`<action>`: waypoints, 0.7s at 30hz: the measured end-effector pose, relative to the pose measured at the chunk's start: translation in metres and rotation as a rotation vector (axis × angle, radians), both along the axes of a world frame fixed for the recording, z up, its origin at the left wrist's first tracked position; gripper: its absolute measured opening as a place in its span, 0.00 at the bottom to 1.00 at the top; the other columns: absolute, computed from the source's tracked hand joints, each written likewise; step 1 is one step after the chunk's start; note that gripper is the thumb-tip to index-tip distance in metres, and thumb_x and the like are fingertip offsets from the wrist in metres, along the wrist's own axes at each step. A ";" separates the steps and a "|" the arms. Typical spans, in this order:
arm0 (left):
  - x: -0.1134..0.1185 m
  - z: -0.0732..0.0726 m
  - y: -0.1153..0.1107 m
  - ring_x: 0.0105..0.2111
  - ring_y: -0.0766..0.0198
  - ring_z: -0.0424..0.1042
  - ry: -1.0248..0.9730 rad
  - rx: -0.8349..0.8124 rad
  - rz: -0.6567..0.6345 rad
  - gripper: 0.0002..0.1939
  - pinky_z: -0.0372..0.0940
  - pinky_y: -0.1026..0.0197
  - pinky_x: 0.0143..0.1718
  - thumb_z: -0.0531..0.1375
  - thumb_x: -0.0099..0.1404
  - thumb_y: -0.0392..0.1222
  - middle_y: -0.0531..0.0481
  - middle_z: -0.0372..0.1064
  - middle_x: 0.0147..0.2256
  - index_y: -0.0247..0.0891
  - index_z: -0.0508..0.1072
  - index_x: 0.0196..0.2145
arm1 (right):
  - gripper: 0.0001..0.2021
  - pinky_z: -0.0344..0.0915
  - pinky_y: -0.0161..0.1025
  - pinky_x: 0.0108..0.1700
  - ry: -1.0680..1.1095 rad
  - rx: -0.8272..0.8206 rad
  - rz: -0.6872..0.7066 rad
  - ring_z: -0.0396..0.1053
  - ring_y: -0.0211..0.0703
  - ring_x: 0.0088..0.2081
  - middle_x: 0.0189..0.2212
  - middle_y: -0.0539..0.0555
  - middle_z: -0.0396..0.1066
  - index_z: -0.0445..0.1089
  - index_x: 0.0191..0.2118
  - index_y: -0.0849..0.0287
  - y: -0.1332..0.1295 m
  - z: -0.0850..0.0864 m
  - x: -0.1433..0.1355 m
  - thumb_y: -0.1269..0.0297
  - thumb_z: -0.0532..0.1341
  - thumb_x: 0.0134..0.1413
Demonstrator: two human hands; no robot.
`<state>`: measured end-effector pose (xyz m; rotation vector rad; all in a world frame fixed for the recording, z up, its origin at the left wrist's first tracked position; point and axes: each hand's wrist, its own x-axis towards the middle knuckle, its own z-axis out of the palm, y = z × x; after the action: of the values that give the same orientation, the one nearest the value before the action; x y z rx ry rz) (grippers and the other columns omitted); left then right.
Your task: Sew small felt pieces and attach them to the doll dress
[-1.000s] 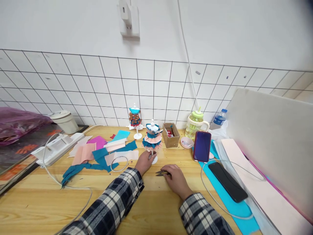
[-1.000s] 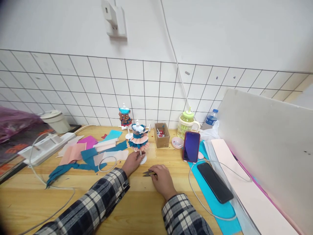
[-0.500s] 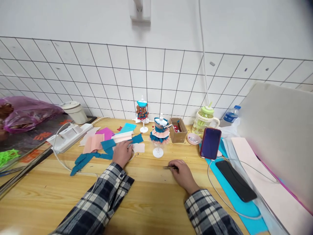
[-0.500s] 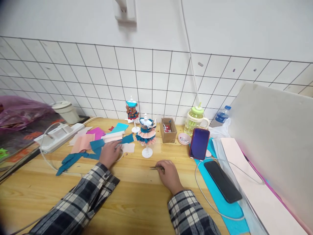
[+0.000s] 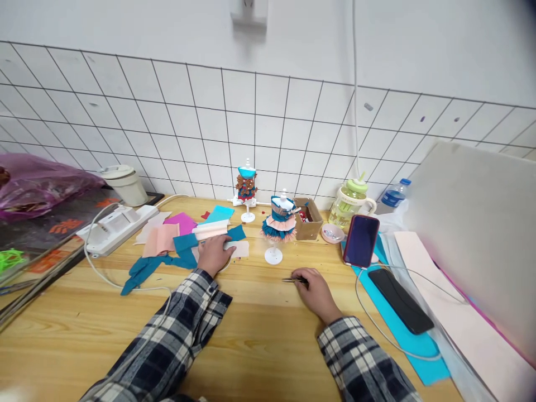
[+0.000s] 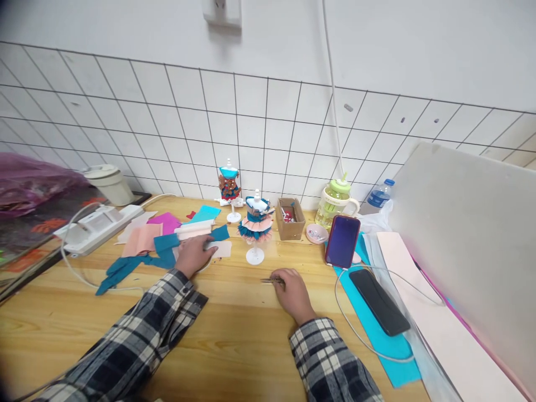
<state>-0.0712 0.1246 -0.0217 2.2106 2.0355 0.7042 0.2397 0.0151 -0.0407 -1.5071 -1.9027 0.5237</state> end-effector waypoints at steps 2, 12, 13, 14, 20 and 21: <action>0.000 -0.001 -0.002 0.46 0.46 0.64 0.005 -0.014 0.014 0.16 0.53 0.48 0.46 0.59 0.56 0.50 0.44 0.72 0.41 0.43 0.75 0.40 | 0.11 0.60 0.43 0.47 0.001 0.008 0.002 0.67 0.45 0.42 0.37 0.52 0.73 0.73 0.36 0.56 -0.001 -0.001 0.000 0.73 0.57 0.48; 0.004 0.015 -0.019 0.53 0.52 0.61 -0.186 0.287 -0.014 0.11 0.49 0.48 0.55 0.55 0.62 0.47 0.48 0.72 0.46 0.42 0.75 0.34 | 0.09 0.61 0.44 0.47 -0.009 0.023 0.003 0.67 0.45 0.42 0.37 0.53 0.73 0.71 0.34 0.56 -0.003 -0.001 0.002 0.72 0.56 0.48; 0.004 0.018 -0.021 0.55 0.52 0.59 -0.218 0.355 -0.025 0.10 0.49 0.49 0.56 0.55 0.63 0.47 0.49 0.71 0.47 0.42 0.74 0.35 | 0.08 0.61 0.44 0.47 0.003 0.016 -0.006 0.68 0.45 0.42 0.36 0.53 0.73 0.70 0.34 0.56 -0.004 -0.001 0.002 0.71 0.55 0.49; 0.003 0.021 -0.024 0.57 0.53 0.57 -0.249 0.424 -0.026 0.10 0.49 0.49 0.57 0.54 0.64 0.46 0.49 0.71 0.48 0.41 0.73 0.35 | 0.08 0.62 0.43 0.46 0.027 0.007 -0.018 0.68 0.45 0.41 0.36 0.53 0.73 0.69 0.35 0.56 -0.006 0.000 0.003 0.70 0.54 0.51; 0.001 0.030 -0.049 0.50 0.56 0.65 -0.465 0.682 0.093 0.09 0.50 0.48 0.58 0.53 0.65 0.45 0.45 0.71 0.41 0.39 0.67 0.38 | 0.06 0.62 0.40 0.41 0.262 0.009 -0.063 0.69 0.42 0.36 0.33 0.51 0.72 0.57 0.42 0.56 -0.022 0.008 -0.023 0.64 0.50 0.58; 0.005 0.029 -0.055 0.47 0.57 0.66 -0.507 0.644 0.060 0.10 0.55 0.51 0.55 0.53 0.64 0.46 0.45 0.70 0.41 0.39 0.67 0.39 | 0.07 0.62 0.39 0.38 0.307 0.009 -0.073 0.67 0.41 0.32 0.30 0.50 0.70 0.57 0.41 0.56 -0.023 0.010 -0.032 0.62 0.51 0.57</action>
<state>-0.0663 0.0699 0.0075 1.9054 1.7672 1.9143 0.2075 -0.0074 -0.0308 -1.3953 -1.6062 0.6707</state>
